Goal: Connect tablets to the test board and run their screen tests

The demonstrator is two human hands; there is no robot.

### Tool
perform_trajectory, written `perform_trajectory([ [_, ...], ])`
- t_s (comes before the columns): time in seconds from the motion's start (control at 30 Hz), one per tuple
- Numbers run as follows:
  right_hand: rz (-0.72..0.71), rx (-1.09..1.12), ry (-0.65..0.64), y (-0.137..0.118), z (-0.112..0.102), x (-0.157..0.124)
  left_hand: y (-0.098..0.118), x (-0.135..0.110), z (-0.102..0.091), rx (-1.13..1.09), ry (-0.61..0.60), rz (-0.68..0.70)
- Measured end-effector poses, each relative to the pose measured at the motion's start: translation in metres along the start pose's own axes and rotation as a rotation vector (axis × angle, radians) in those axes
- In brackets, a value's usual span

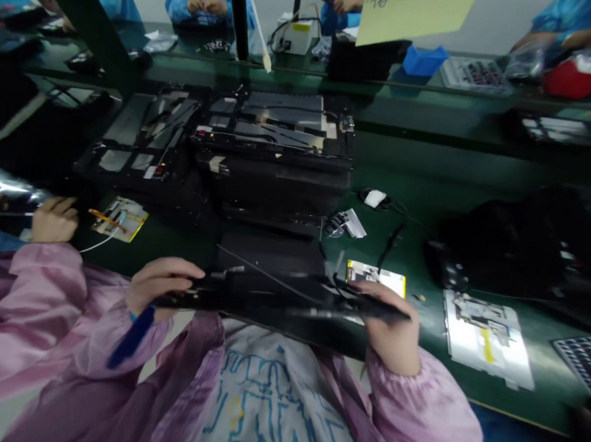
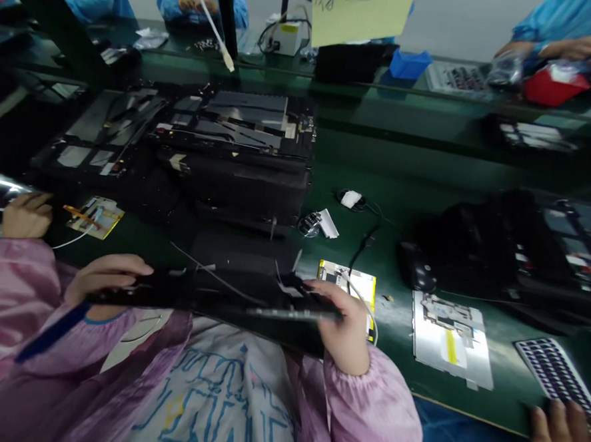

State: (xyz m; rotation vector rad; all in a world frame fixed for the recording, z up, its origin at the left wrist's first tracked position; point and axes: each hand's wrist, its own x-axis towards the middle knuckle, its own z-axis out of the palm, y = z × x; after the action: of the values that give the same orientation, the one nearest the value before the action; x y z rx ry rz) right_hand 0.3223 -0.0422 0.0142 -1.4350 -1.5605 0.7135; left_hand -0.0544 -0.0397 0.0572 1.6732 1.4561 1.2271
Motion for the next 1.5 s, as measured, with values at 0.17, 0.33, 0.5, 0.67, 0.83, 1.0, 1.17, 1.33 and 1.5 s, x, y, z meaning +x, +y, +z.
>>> perform_trajectory([
  [0.17,-0.074,-0.105,-0.103,0.033,0.008,0.007,-0.018,0.003,0.001,0.317,-0.206,0.274],
  [0.33,-0.056,-0.234,-0.136,0.045,0.034,-0.006,-0.050,-0.012,0.019,0.609,-0.268,0.367],
  [0.5,-0.047,-0.415,-0.132,0.018,0.065,-0.014,-0.046,-0.013,0.019,0.715,-0.483,0.396],
  [0.67,-0.093,-0.613,-0.212,-0.008,0.092,-0.008,-0.019,-0.005,0.015,0.470,-0.485,0.300],
  [0.83,-0.199,-0.394,-0.283,-0.033,0.081,-0.001,0.015,-0.002,0.063,-0.144,-0.223,0.125],
  [1.0,-0.333,0.014,-0.514,-0.051,0.057,0.004,0.034,0.010,0.116,-0.382,-0.492,-0.105],
  [1.17,-0.174,-0.068,-0.279,-0.011,0.022,0.045,0.037,0.026,0.122,-0.513,-0.419,-0.211],
  [1.33,-0.261,-0.487,-0.068,0.041,0.020,0.103,0.038,0.021,0.153,-0.397,-0.692,-0.337],
  [1.5,-0.245,-0.620,-0.134,0.061,0.037,0.116,0.018,0.010,0.184,-0.292,-0.696,-0.253],
])
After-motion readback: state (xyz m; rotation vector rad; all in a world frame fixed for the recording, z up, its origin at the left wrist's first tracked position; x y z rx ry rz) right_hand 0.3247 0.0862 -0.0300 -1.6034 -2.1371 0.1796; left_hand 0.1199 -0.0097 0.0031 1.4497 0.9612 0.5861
